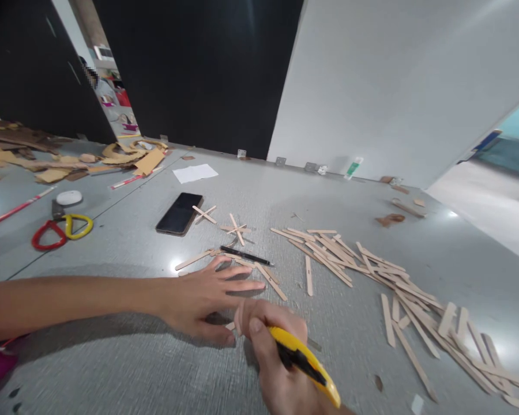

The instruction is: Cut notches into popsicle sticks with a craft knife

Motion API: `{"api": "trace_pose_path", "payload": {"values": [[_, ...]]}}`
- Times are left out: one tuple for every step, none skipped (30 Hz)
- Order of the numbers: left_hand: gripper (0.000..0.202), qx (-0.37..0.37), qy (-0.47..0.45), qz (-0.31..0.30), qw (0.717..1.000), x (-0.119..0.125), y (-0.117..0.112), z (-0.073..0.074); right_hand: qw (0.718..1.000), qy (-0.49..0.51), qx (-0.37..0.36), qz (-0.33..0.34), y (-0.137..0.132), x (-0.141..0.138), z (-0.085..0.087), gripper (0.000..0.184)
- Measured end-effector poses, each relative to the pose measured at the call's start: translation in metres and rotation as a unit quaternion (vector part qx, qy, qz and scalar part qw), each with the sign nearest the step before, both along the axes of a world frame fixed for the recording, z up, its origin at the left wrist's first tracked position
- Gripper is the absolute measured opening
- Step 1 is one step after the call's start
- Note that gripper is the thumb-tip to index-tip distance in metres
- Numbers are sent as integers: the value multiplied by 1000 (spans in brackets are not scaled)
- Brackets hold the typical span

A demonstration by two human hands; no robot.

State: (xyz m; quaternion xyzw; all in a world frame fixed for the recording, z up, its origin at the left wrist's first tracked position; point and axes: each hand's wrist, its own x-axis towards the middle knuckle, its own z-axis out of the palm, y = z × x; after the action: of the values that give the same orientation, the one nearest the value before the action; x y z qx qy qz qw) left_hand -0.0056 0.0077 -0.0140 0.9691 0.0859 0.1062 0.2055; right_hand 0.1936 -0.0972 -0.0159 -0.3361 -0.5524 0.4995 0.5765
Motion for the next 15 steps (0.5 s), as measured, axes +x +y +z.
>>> {"api": "trace_pose_path", "payload": {"values": [[51, -3, 2, 2, 1000, 0, 0, 0, 1000, -1, 2, 5, 2, 0, 0, 42], [51, -6, 6, 4, 1000, 0, 0, 0, 1000, 0, 6, 10, 4, 0, -1, 43], [49, -6, 8, 7, 1000, 0, 0, 0, 1000, 2, 8, 15, 6, 0, -1, 43], [48, -7, 8, 9, 1000, 0, 1, 0, 1000, 4, 10, 16, 8, 0, -1, 43], [49, -7, 6, 13, 1000, -1, 1, -1, 1000, 7, 12, 17, 10, 1, -2, 43], [49, -7, 2, 18, 1000, -1, 1, -1, 1000, 8, 15, 18, 11, 1, -2, 42], [50, -8, -1, 22, 1000, -1, 0, -2, 1000, 9, 18, 19, 11, 2, -2, 42], [51, -8, -2, 27, 1000, -1, 0, -4, 1000, 8, 22, 21, 11, 3, -3, 42], [52, -8, -3, 31, 999, -1, 0, -5, 999, 6, 25, 23, 10, 4, -3, 42], [53, -6, -3, 35, 999, -1, -1, -6, 999, 3, 27, 25, 9, 5, -4, 42], [53, -4, -2, 36, 999, -1, -1, -6, 999, -1, 28, 28, 8, 6, -4, 41], [53, -3, 1, 36, 999, -1, -2, -7, 999, -5, 28, 31, 7, 6, -5, 40], [53, -3, 5, 36, 999, -1, -2, -7, 999, -8, 28, 34, 6, 7, -5, 39], [53, -2, 8, 37, 999, -1, -2, -7, 999, -10, 27, 36, 5, 7, -5, 39], [53, -3, 10, 39, 999, -1, -2, -7, 999, -9, 26, 39, 5, 6, -6, 39]]}}
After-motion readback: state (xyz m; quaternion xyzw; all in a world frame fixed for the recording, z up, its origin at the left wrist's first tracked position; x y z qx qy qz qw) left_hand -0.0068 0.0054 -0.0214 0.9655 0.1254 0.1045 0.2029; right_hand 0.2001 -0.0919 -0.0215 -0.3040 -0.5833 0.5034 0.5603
